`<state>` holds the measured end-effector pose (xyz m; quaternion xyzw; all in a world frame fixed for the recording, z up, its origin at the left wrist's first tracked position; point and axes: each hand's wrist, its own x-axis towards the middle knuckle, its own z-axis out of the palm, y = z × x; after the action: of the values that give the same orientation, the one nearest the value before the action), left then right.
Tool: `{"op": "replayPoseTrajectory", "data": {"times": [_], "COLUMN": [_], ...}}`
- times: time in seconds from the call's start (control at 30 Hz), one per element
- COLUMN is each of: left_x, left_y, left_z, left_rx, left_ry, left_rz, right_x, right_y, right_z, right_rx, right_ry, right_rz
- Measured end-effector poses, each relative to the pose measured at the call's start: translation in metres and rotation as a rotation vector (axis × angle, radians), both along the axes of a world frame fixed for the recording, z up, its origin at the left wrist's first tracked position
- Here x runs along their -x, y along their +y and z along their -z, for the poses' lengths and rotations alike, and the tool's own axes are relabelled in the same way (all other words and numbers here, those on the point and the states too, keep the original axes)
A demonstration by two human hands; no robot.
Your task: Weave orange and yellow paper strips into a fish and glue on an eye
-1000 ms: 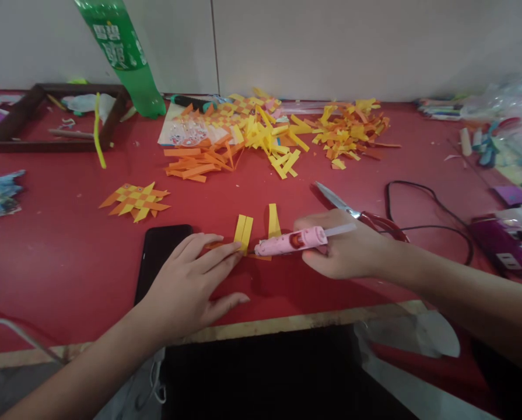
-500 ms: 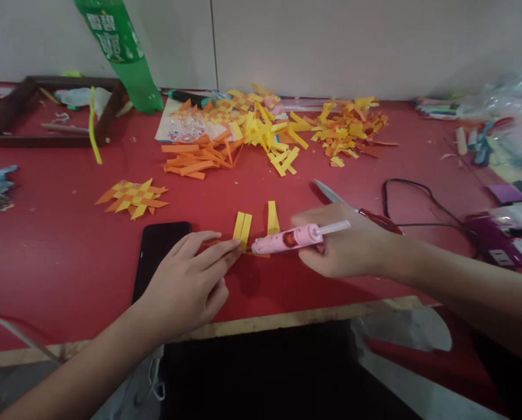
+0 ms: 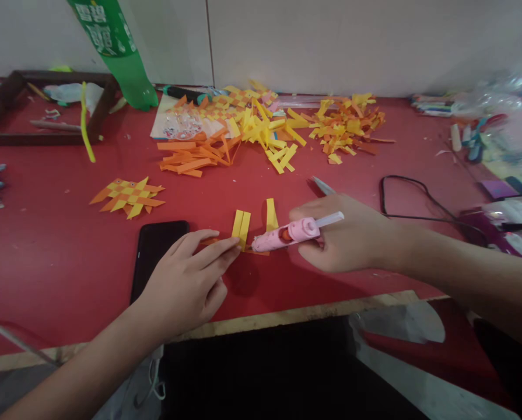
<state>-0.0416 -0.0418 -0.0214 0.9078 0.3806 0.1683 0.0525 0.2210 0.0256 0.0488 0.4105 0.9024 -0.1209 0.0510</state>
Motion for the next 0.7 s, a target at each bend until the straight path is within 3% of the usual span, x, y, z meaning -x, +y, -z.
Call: {"op": "replayPoseTrajectory", "data": {"times": [0.5,0.6,0.7], "left_x": [0.001,0.001,-0.001], "left_y": [0.000,0.000,0.000], "left_z": [0.002,0.002,0.001], "left_rx": [-0.008,0.000,0.008], "left_ry": [0.019,0.026,0.025], "left_rz": [0.002,0.007,0.021], "right_x": [0.037,0.018,-0.025], "right_y": [0.002,0.011,0.032], "right_z": [-0.035,-0.045,-0.054], "right_rx": [-0.053,-0.139,-0.295], "right_ry": [-0.349,-0.408,-0.403], "right_rz": [-0.075,-0.056,0.153]}}
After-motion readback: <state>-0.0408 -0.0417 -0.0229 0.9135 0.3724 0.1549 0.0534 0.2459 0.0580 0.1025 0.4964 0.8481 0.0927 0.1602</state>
